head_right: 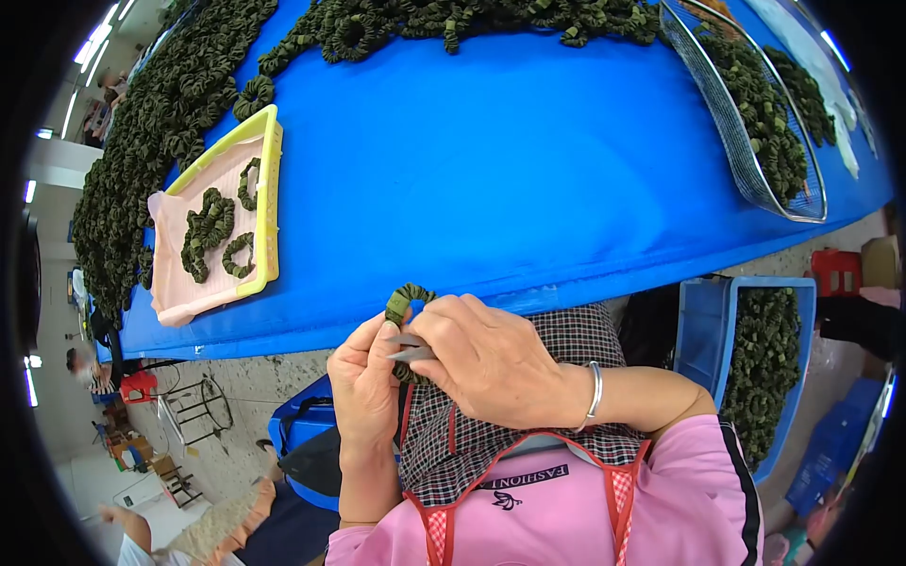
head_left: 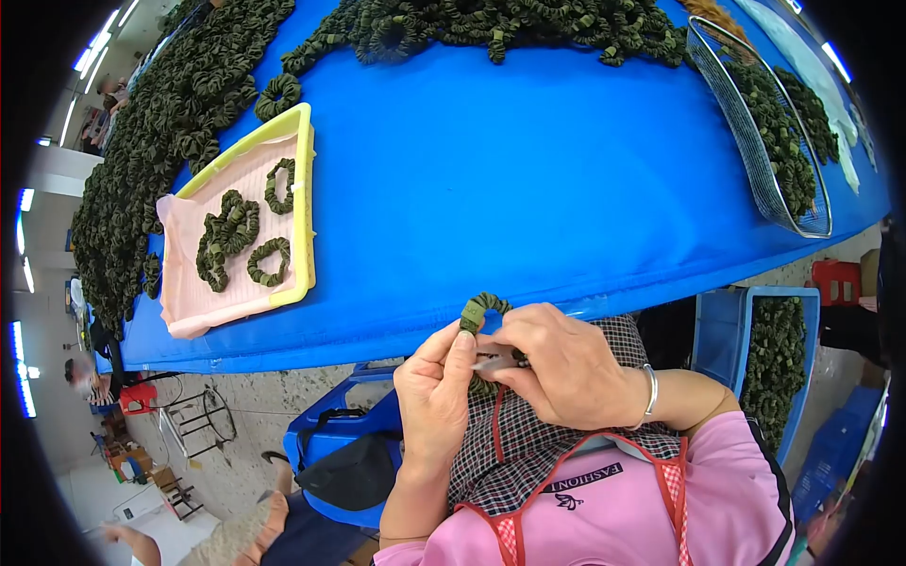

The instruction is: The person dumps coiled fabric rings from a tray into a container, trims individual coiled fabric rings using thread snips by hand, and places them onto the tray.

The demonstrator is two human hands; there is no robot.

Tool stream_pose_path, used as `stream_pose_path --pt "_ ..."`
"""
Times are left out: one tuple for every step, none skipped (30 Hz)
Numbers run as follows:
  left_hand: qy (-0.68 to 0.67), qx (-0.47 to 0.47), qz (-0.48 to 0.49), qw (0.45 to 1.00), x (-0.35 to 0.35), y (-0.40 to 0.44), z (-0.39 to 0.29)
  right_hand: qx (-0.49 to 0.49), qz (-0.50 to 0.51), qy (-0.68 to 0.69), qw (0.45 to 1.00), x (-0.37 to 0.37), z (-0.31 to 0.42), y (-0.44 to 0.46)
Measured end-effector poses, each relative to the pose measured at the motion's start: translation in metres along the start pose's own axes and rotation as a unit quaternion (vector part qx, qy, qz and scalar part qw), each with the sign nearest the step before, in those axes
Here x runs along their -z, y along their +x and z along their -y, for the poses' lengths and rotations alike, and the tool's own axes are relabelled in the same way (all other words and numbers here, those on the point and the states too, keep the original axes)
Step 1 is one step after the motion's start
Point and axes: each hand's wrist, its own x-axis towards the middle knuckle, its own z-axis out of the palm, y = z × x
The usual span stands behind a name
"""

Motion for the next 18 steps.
stream_pose_path --pt "0.013 0.001 0.005 1.0 -0.001 -0.001 -0.003 -0.012 -0.001 -0.003 1.0 0.0 -0.001 0.001" --pt "0.027 0.001 0.009 1.0 -0.002 -0.002 -0.007 -0.013 -0.011 -0.01 1.0 0.0 -0.002 0.001" --pt "0.04 0.001 0.013 0.999 -0.003 -0.003 -0.008 -0.013 -0.02 -0.016 1.0 0.0 -0.005 0.0" --pt "0.047 0.0 0.008 0.999 -0.003 -0.003 -0.007 -0.014 -0.029 -0.022 0.999 -0.001 -0.007 -0.001" --pt "0.054 0.0 0.003 0.999 -0.004 -0.004 -0.005 -0.015 -0.029 -0.024 0.999 -0.002 -0.009 -0.002" --pt "0.061 -0.001 -0.002 0.998 -0.005 -0.004 -0.004 -0.017 -0.03 -0.026 0.999 -0.002 -0.01 -0.003" --pt "0.064 0.004 -0.001 0.998 -0.004 -0.004 -0.003 -0.019 -0.03 -0.028 0.999 -0.002 -0.012 -0.004" --pt "0.067 0.008 0.0 0.998 -0.003 -0.003 -0.003 -0.019 -0.034 -0.02 0.999 -0.002 -0.013 -0.004" --pt "0.069 0.013 0.001 0.998 -0.002 -0.002 -0.002 -0.019 -0.039 -0.012 0.999 -0.003 -0.014 -0.004" --pt "0.059 0.013 0.003 0.998 -0.002 -0.002 0.0 -0.019 -0.044 -0.004 0.999 -0.003 -0.015 -0.005" --pt "0.048 0.013 0.005 0.999 -0.001 -0.002 0.001 -0.02 -0.045 0.001 0.999 -0.003 -0.017 -0.005" --pt "0.037 0.013 0.006 0.999 0.0 -0.002 0.002 -0.02 -0.047 0.005 0.999 -0.003 -0.018 -0.006" --pt "0.031 0.017 0.007 0.999 0.0 -0.002 0.003 -0.02 -0.048 0.01 0.999 -0.002 -0.018 -0.006" --pt "0.024 0.021 0.007 0.999 0.0 -0.003 0.002 -0.018 -0.049 0.011 0.999 -0.002 -0.019 -0.005" --pt "0.017 0.025 0.007 1.0 0.0 -0.003 0.002 -0.016 -0.049 0.013 0.999 -0.001 -0.019 -0.004" --pt "0.016 0.026 0.009 0.999 0.001 -0.003 0.002 -0.014 -0.05 0.015 0.999 -0.001 -0.019 -0.004" --pt "0.015 0.026 0.011 0.999 0.001 -0.002 0.001 -0.017 -0.052 0.019 0.998 -0.002 -0.019 -0.004" --pt "0.014 0.026 0.013 0.999 0.001 -0.002 0.0 -0.02 -0.053 0.024 0.998 -0.002 -0.019 -0.004"
